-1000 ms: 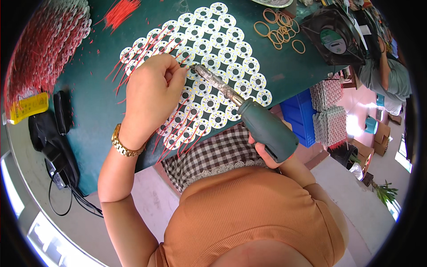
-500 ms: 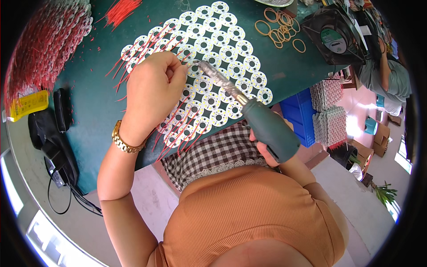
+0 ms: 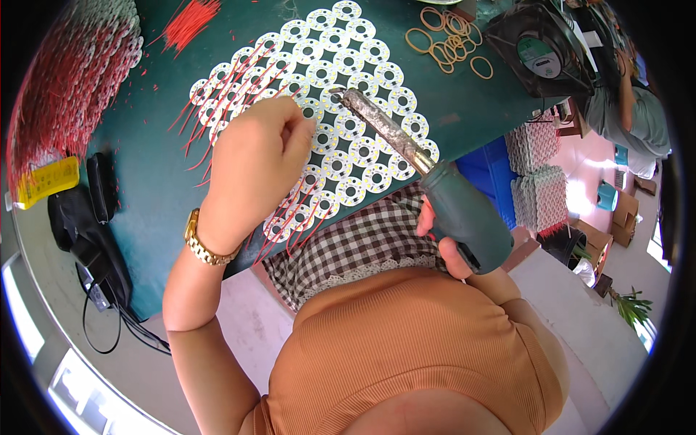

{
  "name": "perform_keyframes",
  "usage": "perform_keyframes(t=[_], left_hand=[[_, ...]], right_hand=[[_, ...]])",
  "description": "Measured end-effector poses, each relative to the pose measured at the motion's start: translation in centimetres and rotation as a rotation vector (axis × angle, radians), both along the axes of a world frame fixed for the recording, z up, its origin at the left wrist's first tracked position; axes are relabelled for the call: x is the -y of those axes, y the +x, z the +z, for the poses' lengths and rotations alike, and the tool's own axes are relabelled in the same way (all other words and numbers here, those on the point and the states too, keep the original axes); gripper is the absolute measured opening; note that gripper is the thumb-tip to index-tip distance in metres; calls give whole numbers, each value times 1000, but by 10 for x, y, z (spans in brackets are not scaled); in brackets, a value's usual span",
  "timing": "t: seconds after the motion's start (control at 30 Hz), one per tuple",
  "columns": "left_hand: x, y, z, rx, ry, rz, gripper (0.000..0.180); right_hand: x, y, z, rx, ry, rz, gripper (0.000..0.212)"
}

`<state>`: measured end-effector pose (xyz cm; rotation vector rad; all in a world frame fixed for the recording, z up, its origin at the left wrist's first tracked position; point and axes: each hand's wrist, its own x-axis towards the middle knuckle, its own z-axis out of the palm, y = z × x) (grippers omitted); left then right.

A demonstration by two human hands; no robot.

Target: The person solders wires onto round LED circuit boards using a soldering tool by hand.

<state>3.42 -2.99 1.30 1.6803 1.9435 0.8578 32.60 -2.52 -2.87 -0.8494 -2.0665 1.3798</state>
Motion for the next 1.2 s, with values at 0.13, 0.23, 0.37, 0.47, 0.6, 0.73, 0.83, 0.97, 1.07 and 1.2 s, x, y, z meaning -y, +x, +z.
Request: perform_keyframes(t=[0.13,0.23,0.37,0.47,0.6,0.73,0.83,0.97,1.07,1.2], left_hand=[[0,-1,-5,-81,-67,-41,16],[-2,-1,-7,-121,-65,-37,17],[-1,1,-8,-183,-37,-47,17],[-2,0,-7,-174,-18,-59,17],[-3,-1,-7,-185,-38,-66,17],[-5,-1,-7,-155,-95,-48,18],[-4,-1,-6,-149,-98,-46,19],[-4,-1,-7,-159,-87,-49,19],[-6,-2,-5,-168,-94,-52,19],[-4,-5,-7,-161,-53,-53,17]], right_hand=[[4,-2,-3,12,22,-5,32],[3,-3,4,6,-53,-13,23],[-3,-4,1,-3,137,56,33],[0,-8,4,32,134,18,32],[-5,-12,6,77,354,80,32],[-4,-11,5,84,352,60,31],[-7,-12,4,90,405,87,31],[-4,-9,0,128,423,80,32],[10,-10,-14,-60,54,-138,30],[6,2,-21,-21,41,-79,45]])
